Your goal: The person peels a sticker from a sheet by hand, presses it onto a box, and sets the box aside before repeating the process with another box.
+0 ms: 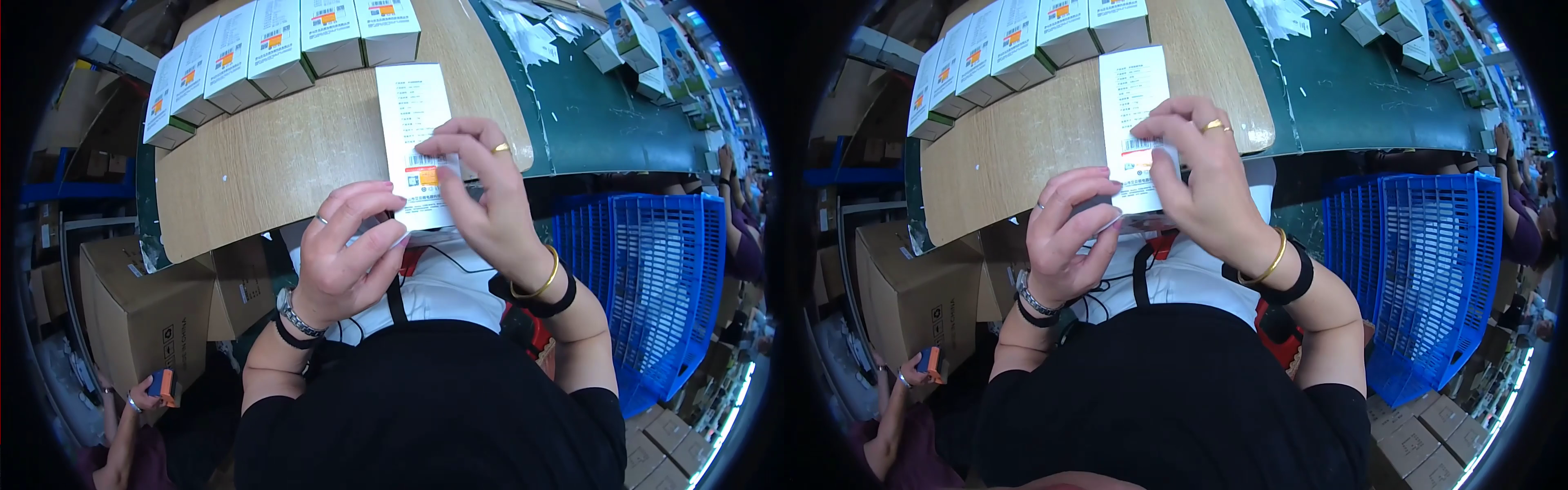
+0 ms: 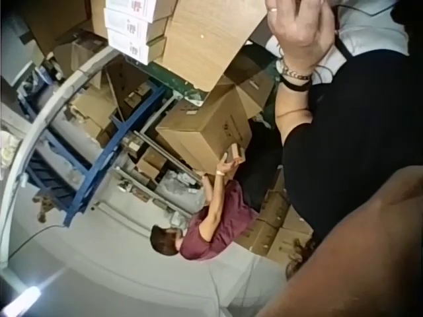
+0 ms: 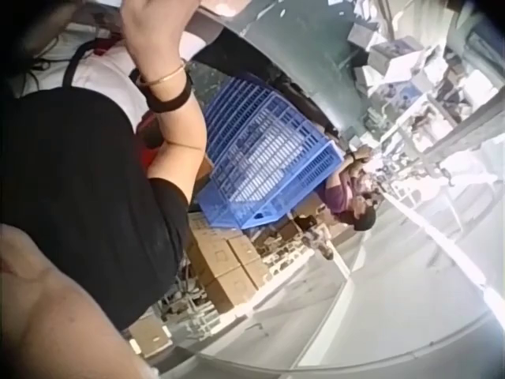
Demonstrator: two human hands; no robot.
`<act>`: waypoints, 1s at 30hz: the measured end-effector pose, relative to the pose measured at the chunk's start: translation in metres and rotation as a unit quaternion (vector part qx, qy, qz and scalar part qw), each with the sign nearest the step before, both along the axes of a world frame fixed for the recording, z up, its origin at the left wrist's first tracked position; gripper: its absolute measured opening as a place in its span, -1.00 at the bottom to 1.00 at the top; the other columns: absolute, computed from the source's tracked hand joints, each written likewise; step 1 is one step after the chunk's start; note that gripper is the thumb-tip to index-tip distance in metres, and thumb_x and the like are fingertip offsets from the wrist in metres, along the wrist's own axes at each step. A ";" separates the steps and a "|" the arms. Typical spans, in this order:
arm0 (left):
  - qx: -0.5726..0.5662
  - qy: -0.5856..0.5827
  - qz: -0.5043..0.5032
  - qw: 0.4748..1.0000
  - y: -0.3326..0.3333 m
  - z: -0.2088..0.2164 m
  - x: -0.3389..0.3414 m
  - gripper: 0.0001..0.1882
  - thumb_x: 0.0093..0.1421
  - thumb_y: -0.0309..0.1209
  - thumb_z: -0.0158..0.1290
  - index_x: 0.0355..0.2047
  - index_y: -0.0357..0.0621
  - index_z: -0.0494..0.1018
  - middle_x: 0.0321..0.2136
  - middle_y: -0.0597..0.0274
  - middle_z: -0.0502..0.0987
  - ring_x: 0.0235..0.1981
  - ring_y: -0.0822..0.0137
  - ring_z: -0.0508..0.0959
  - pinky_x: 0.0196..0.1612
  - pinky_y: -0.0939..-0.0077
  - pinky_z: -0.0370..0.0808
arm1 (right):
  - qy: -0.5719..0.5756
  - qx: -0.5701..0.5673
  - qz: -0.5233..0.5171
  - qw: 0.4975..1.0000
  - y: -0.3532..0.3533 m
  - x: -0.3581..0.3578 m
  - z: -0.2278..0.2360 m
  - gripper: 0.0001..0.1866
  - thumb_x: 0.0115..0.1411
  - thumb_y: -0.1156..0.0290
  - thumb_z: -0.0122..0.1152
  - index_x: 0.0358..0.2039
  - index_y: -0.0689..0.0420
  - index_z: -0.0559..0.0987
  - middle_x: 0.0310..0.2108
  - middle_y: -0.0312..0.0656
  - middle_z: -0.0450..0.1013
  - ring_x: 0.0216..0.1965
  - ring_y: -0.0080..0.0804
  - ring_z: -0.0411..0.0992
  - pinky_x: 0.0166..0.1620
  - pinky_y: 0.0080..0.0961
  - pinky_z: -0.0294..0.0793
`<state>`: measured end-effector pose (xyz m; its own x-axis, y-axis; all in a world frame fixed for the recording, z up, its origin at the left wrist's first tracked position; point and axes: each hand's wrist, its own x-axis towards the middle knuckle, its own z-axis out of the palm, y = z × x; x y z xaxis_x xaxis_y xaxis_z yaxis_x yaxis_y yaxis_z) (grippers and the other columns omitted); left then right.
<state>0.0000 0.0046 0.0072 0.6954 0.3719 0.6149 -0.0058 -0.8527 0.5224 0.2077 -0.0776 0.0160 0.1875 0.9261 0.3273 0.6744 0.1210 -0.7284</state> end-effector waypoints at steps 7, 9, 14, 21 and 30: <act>-0.063 -0.018 -0.033 0.997 -0.008 -0.005 -0.006 -0.81 0.02 -0.65 0.25 -0.32 -0.26 0.55 -0.12 -0.01 0.58 -0.05 -0.03 0.65 -0.13 0.28 0.64 | -0.130 -0.006 0.081 0.988 -0.022 0.002 0.023 -0.42 0.16 0.23 0.49 0.20 0.07 0.60 0.26 0.01 0.36 0.24 -0.04 0.37 0.29 -0.22 0.36; -0.082 -0.016 -0.021 0.996 -0.008 -0.007 -0.008 -0.82 0.04 -0.64 0.25 -0.32 -0.27 0.55 -0.10 -0.03 0.58 -0.08 -0.01 0.67 -0.15 0.31 0.64 | -0.149 -0.035 0.103 0.983 -0.025 0.009 0.024 -0.34 0.14 0.15 0.52 0.24 0.03 0.58 0.32 0.02 0.33 0.24 -0.03 0.38 0.27 -0.21 0.39; -0.069 -0.024 -0.008 0.997 -0.010 -0.008 -0.013 -0.85 0.07 -0.63 0.25 -0.33 -0.27 0.55 -0.10 -0.04 0.60 -0.18 0.06 0.69 -0.21 0.36 0.64 | -0.194 -0.047 0.053 0.979 -0.039 0.008 0.024 -0.31 0.10 0.11 0.55 0.23 0.03 0.59 0.28 0.02 0.35 0.19 -0.02 0.42 0.20 -0.18 0.47; -0.085 0.013 -0.010 0.996 -0.015 -0.013 -0.025 -0.86 0.10 -0.65 0.23 -0.30 -0.29 0.56 -0.13 -0.01 0.63 -0.21 0.10 0.68 -0.18 0.37 0.62 | -0.223 -0.040 -0.100 0.969 -0.036 0.039 0.021 -0.32 0.10 0.08 0.55 0.19 0.11 0.60 0.16 -0.01 0.41 0.01 0.02 0.52 0.04 -0.20 0.58; -0.089 0.019 -0.049 0.995 -0.025 -0.015 -0.016 -0.87 0.12 -0.65 0.22 -0.30 -0.28 0.56 -0.17 0.00 0.64 -0.27 0.11 0.68 -0.23 0.39 0.62 | -0.306 0.034 -0.074 0.948 0.086 0.086 0.007 -0.33 0.16 -0.10 0.44 0.11 0.14 0.63 0.13 0.10 0.43 -0.07 0.11 0.57 -0.03 -0.16 0.60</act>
